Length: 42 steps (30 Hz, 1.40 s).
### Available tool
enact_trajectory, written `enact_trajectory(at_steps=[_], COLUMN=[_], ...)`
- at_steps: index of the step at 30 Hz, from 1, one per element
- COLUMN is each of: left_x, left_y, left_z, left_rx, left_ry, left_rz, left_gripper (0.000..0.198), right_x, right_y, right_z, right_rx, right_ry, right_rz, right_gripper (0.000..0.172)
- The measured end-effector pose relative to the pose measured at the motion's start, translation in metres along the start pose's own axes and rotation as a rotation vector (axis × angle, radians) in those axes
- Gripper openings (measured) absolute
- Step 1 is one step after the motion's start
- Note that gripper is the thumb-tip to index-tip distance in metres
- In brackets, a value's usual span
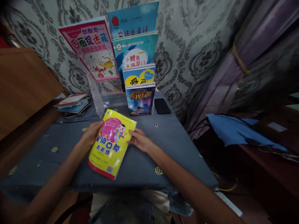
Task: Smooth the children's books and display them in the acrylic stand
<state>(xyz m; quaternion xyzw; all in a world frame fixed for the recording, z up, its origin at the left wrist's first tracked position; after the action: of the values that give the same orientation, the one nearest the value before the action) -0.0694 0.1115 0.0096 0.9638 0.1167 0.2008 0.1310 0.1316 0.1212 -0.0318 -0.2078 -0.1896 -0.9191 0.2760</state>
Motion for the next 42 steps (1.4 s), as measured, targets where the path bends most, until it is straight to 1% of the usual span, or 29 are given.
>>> enact_trajectory(at_steps=[3, 6, 8, 11, 13, 15, 17, 18, 20, 22, 23, 25, 26, 27, 28, 30, 32, 33, 34, 35, 37, 40, 42], left_x=[0.008, 0.013, 0.012, 0.002, -0.005, -0.009, -0.012, -0.012, -0.010, -0.005, 0.000, 0.010, 0.016, 0.021, 0.025, 0.027, 0.024, 0.022, 0.021, 0.021, 0.023, 0.024, 0.023], left_y=[-0.007, -0.010, -0.011, -0.010, -0.008, -0.005, -0.001, 0.002, 0.009, 0.018, 0.021, 0.023, 0.023, 0.021, 0.018, 0.010, 0.001, -0.002, -0.004, -0.005, -0.003, -0.001, -0.001], left_z=[-0.003, 0.000, 0.006, 0.016, 0.022, 0.024, 0.021, 0.015, 0.000, -0.017, -0.022, -0.024, -0.021, -0.017, -0.013, -0.003, 0.006, 0.011, 0.014, 0.016, 0.018, 0.017, 0.016], left_rx=[0.046, 0.056, 0.047, 0.030, 0.024, 0.037, 0.080, 0.122, 0.245, 0.379, 0.434, 0.514, 0.552, 0.591, 0.628, 0.667, 0.663, 0.654, 0.648, 0.646, 0.657, 0.659, 0.645], left_ry=[0.091, 0.106, 0.076, -0.042, -0.177, -0.319, -0.490, -0.610, -0.933, -1.258, -1.373, -1.492, -1.508, -1.508, -1.503, -1.498, -1.513, -1.525, -1.536, -1.546, -1.560, -1.580, -1.588], left_rz=[0.017, 0.038, 0.043, 0.019, 0.015, 0.027, 0.041, 0.039, -0.002, -0.068, -0.087, -0.055, -0.015, 0.023, 0.052, 0.059, 0.028, 0.018, 0.016, 0.021, 0.043, 0.055, 0.050], left_gripper=[0.025, 0.025, 0.028, 0.037, 0.049, 0.062, 0.070, 0.070, 0.062, 0.048, 0.042, 0.036, 0.035, 0.035, 0.036, 0.040, 0.043, 0.043, 0.043, 0.043, 0.044, 0.044, 0.045], right_x=[0.010, 0.010, 0.006, -0.001, -0.008, -0.016, -0.026, -0.030, -0.038, -0.044, -0.044, -0.034, -0.024, -0.011, 0.005, 0.040, 0.069, 0.077, 0.081, 0.082, 0.074, 0.047, 0.026], right_y=[0.002, 0.004, 0.006, 0.009, 0.010, 0.008, 0.005, 0.003, 0.003, 0.008, 0.013, 0.025, 0.028, 0.030, 0.029, 0.022, 0.009, 0.001, -0.007, -0.016, -0.031, -0.046, -0.051], right_z=[-0.008, -0.004, 0.002, 0.007, 0.009, 0.011, 0.017, 0.020, 0.029, 0.044, 0.053, 0.069, 0.074, 0.075, 0.072, 0.057, 0.035, 0.026, 0.019, 0.015, 0.014, 0.025, 0.034], right_rx=[0.033, 0.014, 0.003, 0.014, 0.019, -0.008, -0.073, -0.107, -0.166, -0.232, -0.270, -0.361, -0.414, -0.473, -0.533, -0.637, -0.661, -0.648, -0.630, -0.609, -0.573, -0.510, -0.461], right_ry=[0.016, 0.032, 0.058, 0.139, 0.223, 0.318, 0.415, 0.472, 0.649, 0.935, 1.101, 1.401, 1.510, 1.587, 1.640, 1.699, 1.752, 1.775, 1.799, 1.823, 1.875, 1.940, 1.965], right_rz=[0.079, 0.095, 0.082, 0.038, -0.007, -0.066, -0.132, -0.162, -0.246, -0.367, -0.443, -0.569, -0.590, -0.574, -0.512, -0.290, -0.071, -0.003, 0.031, 0.037, -0.012, -0.144, -0.214], right_gripper=[0.024, 0.030, 0.031, 0.028, 0.028, 0.032, 0.037, 0.040, 0.042, 0.043, 0.042, 0.039, 0.037, 0.036, 0.037, 0.040, 0.044, 0.045, 0.047, 0.048, 0.049, 0.053, 0.054])
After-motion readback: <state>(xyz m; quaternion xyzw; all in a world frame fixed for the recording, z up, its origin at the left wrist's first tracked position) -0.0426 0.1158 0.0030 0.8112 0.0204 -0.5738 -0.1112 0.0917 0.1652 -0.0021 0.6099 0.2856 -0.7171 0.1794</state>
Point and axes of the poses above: each hand's wrist, its own y-axis away from the middle knuckle, its own x-axis out of the palm, z = x × y, the point moved 10 cm from there along -y, towards the middle knuckle, and after that the axes turned 9 degrees about y, right-handed, at the moved point
